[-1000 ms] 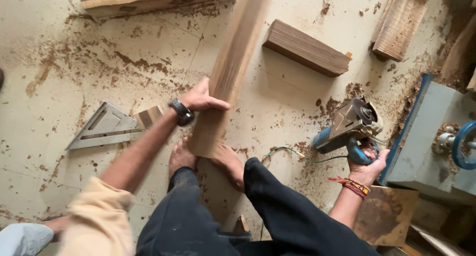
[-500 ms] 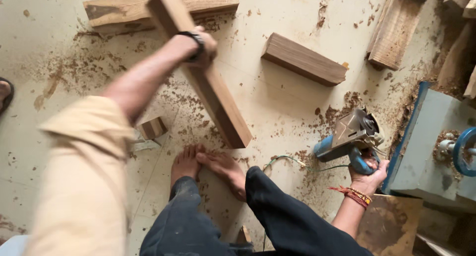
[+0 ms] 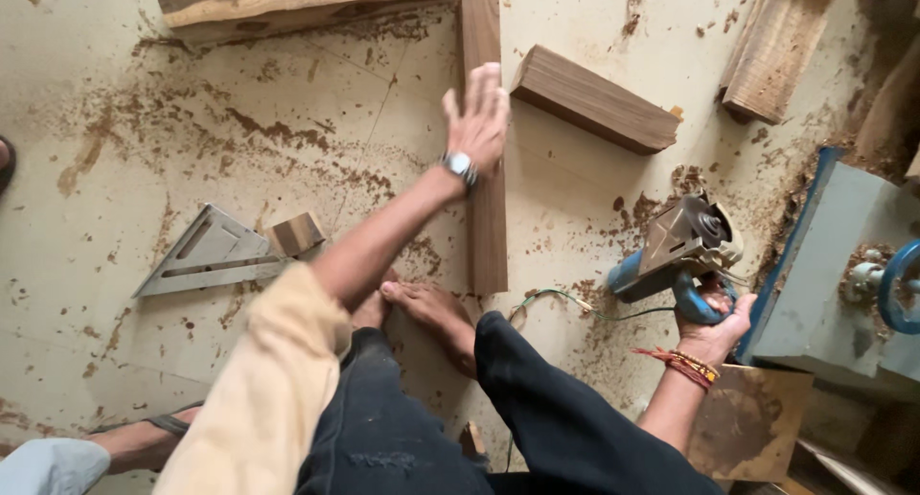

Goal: The person uses a circular saw to cut a wooden plank while sitting on the floor, holding the wood in place with their hands and feet and using a speed square to guide the tool.

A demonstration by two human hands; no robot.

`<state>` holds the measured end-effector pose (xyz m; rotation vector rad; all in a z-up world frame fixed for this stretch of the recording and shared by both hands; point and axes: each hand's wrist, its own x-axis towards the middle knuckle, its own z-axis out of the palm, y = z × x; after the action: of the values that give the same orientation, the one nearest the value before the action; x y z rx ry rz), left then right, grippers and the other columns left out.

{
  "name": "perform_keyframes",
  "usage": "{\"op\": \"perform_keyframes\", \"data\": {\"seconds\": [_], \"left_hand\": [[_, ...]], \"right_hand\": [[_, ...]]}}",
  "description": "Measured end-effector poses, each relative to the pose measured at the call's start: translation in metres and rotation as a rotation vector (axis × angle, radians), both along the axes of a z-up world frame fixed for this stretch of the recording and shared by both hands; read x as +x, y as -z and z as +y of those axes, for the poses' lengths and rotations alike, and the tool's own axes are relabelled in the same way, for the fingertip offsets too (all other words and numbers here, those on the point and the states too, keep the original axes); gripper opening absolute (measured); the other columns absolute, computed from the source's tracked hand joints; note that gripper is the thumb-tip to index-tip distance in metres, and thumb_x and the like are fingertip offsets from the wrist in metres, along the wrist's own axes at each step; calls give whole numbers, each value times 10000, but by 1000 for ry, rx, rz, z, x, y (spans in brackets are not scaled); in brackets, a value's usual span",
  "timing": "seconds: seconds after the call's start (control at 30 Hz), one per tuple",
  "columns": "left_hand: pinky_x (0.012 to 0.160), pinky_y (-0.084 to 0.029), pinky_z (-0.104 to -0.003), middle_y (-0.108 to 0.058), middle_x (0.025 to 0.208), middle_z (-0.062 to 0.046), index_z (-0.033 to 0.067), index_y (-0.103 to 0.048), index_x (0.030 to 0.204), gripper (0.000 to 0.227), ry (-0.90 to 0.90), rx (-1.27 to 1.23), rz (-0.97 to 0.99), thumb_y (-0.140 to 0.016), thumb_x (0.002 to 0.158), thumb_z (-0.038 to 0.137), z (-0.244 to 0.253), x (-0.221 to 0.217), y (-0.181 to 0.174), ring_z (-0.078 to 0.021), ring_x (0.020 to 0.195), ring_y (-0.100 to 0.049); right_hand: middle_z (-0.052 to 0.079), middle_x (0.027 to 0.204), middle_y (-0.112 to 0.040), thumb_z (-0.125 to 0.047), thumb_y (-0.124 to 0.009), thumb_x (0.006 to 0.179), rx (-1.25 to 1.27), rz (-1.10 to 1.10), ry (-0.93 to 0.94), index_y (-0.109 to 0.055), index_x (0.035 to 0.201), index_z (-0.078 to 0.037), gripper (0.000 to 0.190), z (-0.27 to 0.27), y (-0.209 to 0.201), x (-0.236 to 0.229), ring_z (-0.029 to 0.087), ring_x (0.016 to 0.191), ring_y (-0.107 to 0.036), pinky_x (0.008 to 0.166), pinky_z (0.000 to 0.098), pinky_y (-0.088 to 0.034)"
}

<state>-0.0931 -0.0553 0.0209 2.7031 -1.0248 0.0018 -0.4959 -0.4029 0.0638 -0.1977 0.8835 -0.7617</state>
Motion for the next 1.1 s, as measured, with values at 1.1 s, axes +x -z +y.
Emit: {"op": "perform_keyframes", "data": {"seconds": [1.1], "left_hand": [[821,-601,-487,-579,1241,-379,-93,-458,1337,624,-605,275,-439,-743,888,233,78,105,58,-427,1092,-646]], "right_hand": [[-37,595,-512,-482,-501,1147,-10,8,73,-456,664,-198,562,1,12,-38,139,577,-516,677,337,-530]]}}
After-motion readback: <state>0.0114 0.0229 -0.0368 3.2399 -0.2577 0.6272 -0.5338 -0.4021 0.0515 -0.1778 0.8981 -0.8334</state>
